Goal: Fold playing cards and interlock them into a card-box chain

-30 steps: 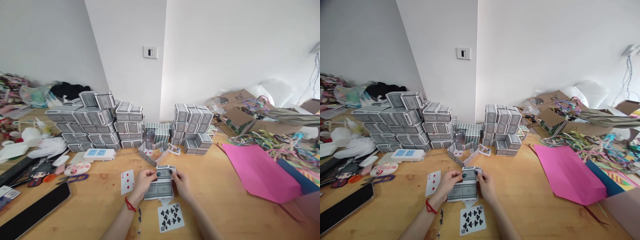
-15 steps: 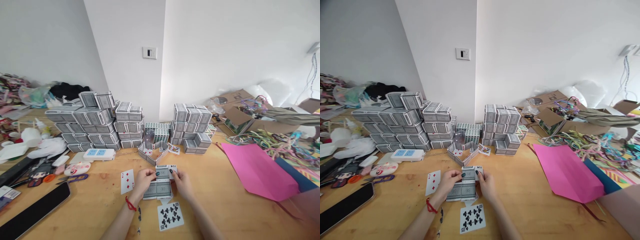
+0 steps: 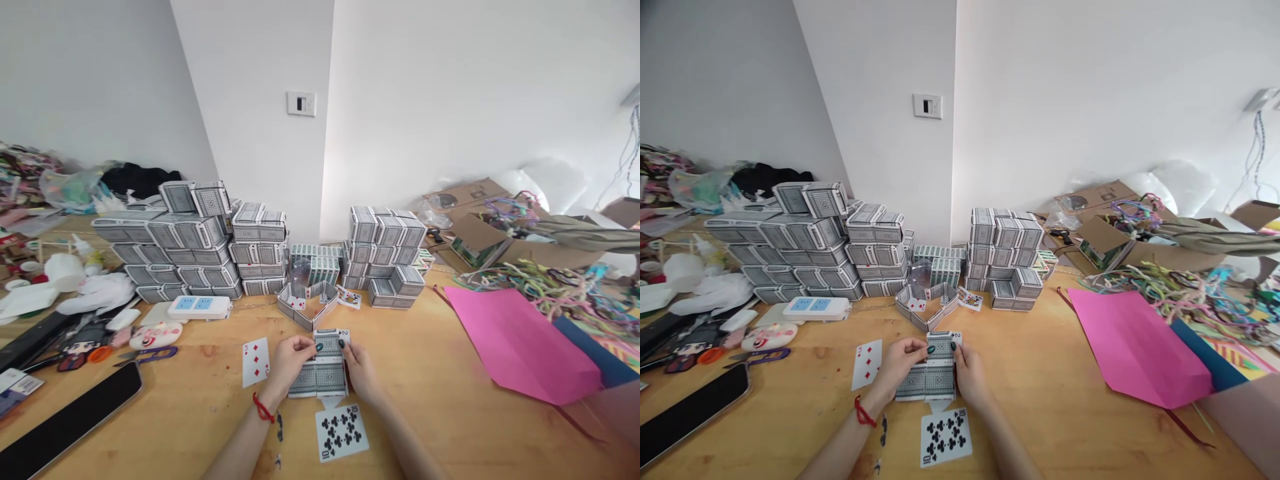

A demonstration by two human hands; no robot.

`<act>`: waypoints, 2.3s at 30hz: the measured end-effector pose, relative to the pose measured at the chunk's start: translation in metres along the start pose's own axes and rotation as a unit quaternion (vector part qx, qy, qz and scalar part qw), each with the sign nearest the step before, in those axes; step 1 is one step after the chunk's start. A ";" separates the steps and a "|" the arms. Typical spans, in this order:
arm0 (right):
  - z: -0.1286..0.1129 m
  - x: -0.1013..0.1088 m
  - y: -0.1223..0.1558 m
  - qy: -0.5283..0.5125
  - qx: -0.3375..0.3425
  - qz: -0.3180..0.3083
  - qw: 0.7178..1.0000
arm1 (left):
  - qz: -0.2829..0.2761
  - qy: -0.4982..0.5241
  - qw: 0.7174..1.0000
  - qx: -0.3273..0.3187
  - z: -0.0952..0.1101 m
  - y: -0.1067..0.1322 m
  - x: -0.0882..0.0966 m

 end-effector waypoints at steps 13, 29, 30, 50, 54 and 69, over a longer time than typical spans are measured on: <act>-0.006 0.008 0.000 -0.062 -0.006 0.058 0.996 | -0.004 0.027 1.000 0.004 0.000 -0.003 -0.001; -0.004 0.005 -0.002 -0.185 -0.047 0.030 0.981 | -0.009 0.017 1.000 0.020 -0.001 -0.002 0.001; -0.004 0.005 -0.002 -0.187 -0.047 0.030 0.981 | -0.006 0.013 1.000 0.022 -0.001 -0.002 0.001; -0.009 0.006 0.001 -0.079 0.008 -0.032 0.996 | -0.025 -0.030 0.999 0.015 -0.001 -0.001 0.000; -0.015 0.003 0.002 -0.086 0.017 -0.035 0.995 | -0.060 -0.008 0.998 0.008 -0.002 -0.003 0.002; -0.015 0.000 0.003 -0.052 0.041 -0.047 0.997 | -0.062 0.021 0.998 0.021 0.004 -0.001 0.003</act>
Point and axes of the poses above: each hand's wrist, its own y-axis away from the middle knuckle, its own x-axis out of the back of the hand, z = x × y, the point moved 1 cm from there along -y, towards the middle knuckle, and after that the axes turned 11 degrees about -z, right-handed, at the moved point
